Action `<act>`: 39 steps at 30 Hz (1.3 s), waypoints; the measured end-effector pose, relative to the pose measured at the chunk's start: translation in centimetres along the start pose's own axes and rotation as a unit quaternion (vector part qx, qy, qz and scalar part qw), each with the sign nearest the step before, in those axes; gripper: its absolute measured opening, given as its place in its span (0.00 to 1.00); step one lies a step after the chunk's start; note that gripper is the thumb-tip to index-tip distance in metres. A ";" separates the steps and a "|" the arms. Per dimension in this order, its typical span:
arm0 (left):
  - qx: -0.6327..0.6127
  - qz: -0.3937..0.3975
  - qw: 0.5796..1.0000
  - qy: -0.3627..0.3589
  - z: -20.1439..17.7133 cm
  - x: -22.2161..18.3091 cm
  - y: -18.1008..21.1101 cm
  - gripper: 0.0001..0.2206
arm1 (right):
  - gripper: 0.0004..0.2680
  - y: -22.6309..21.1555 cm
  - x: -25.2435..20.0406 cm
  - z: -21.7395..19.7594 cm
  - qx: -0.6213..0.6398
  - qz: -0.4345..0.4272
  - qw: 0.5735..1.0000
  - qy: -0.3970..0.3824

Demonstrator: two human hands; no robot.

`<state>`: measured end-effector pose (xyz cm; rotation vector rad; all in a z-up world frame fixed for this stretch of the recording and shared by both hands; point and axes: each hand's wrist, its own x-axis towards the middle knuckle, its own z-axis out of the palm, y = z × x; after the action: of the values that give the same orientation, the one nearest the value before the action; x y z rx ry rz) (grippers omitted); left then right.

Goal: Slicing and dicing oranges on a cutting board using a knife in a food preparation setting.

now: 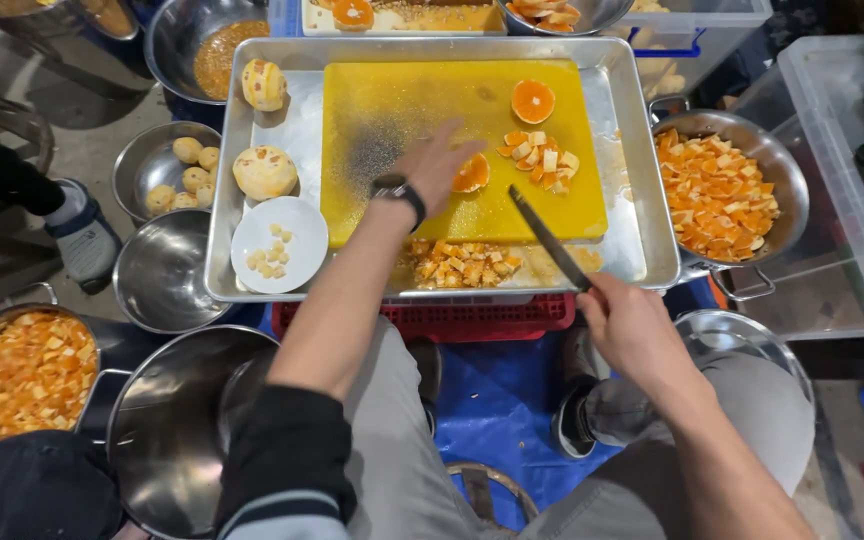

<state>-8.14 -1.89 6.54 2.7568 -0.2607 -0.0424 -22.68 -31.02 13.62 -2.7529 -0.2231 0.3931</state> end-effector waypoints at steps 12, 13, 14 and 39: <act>0.075 0.017 0.996 -0.041 3.5 0.4 -0.9 0.24 | 0.12 1.0 2.5 1.0 0.084 -0.017 0.996 0.007; 0.044 -0.013 0.999 -0.022 4.1 -0.1 -1.1 0.27 | 0.11 0.7 2.8 1.1 0.081 -0.034 0.996 0.023; 0.047 -0.013 0.998 -0.025 4.3 -0.6 -0.8 0.27 | 0.11 0.7 3.3 1.6 0.085 -0.034 0.996 0.021; -0.085 -0.031 0.988 0.123 4.6 -2.3 0.7 0.18 | 0.08 -4.2 3.7 3.7 0.008 -0.107 0.990 0.091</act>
<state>-10.84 -3.74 2.46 2.5670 -0.0998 0.2465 -20.67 -25.19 10.93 -2.6930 -0.4604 0.0872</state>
